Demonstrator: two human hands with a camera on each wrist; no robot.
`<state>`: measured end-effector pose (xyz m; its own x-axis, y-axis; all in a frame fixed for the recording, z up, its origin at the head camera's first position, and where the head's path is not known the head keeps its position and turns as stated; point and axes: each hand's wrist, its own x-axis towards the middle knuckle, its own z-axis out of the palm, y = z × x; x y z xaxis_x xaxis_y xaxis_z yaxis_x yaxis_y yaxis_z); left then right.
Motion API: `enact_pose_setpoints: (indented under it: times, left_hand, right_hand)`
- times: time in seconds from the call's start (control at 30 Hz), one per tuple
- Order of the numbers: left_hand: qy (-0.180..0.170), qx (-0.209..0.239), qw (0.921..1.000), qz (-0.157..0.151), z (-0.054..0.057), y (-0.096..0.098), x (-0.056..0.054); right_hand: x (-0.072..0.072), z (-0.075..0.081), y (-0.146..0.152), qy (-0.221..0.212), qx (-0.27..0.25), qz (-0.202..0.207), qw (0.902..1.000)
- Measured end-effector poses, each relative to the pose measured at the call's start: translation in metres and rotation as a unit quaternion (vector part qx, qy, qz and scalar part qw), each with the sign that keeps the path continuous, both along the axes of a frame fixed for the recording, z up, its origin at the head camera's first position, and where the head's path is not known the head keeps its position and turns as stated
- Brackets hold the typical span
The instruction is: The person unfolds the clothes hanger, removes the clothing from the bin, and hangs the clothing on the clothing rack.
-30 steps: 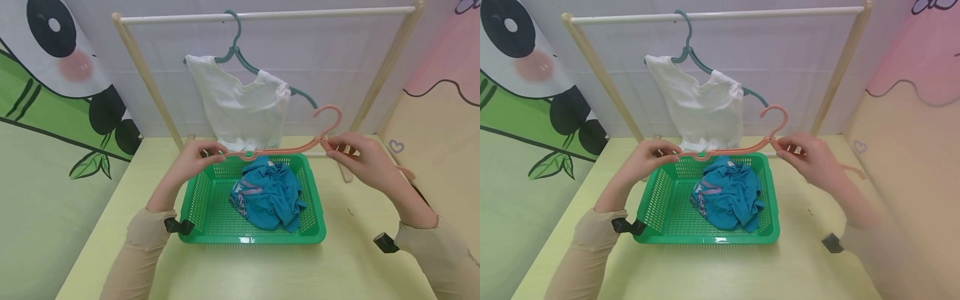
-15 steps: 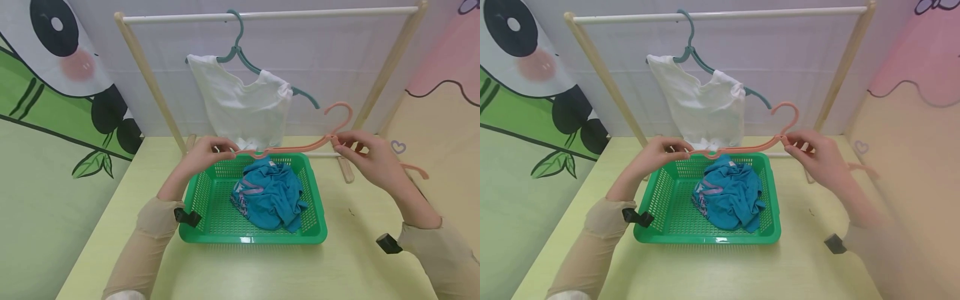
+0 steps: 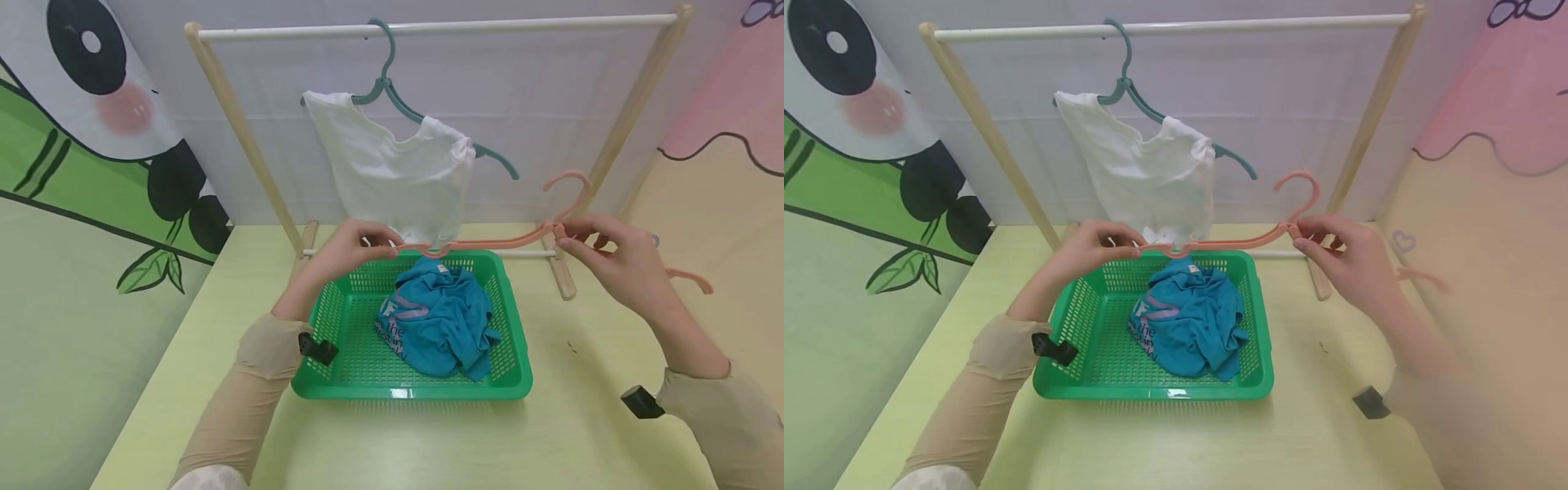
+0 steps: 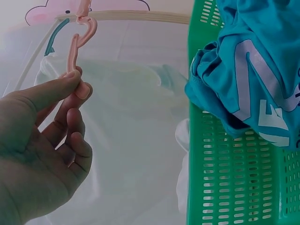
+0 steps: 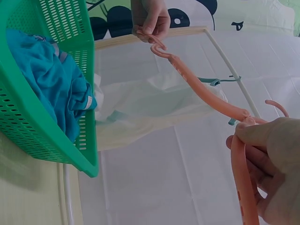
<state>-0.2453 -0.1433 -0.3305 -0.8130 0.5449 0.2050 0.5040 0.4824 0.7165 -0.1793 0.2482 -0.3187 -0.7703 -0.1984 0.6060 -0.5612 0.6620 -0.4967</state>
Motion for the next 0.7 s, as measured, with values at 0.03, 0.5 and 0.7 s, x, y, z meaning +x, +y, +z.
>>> enact_pose_setpoints:
  times: [0.03, 0.5, 0.7]
  left_hand:
    - [0.000, 0.002, 1.0000, 0.000, 0.000, 0.001, 0.000]
    - [-0.062, 0.033, 0.9974, -0.019, -0.014, -0.004, -0.014]
    - [-0.117, 0.020, 0.9929, 0.011, -0.031, -0.010, -0.027]
  right_hand:
    - [0.000, 0.000, 0.001, 0.002, 0.000, 0.000, 1.0000]
    - [0.011, 0.004, 0.008, -0.009, -0.006, -0.011, 0.9999]
    - [0.014, 0.005, 0.013, -0.006, -0.015, -0.018, 0.9997]
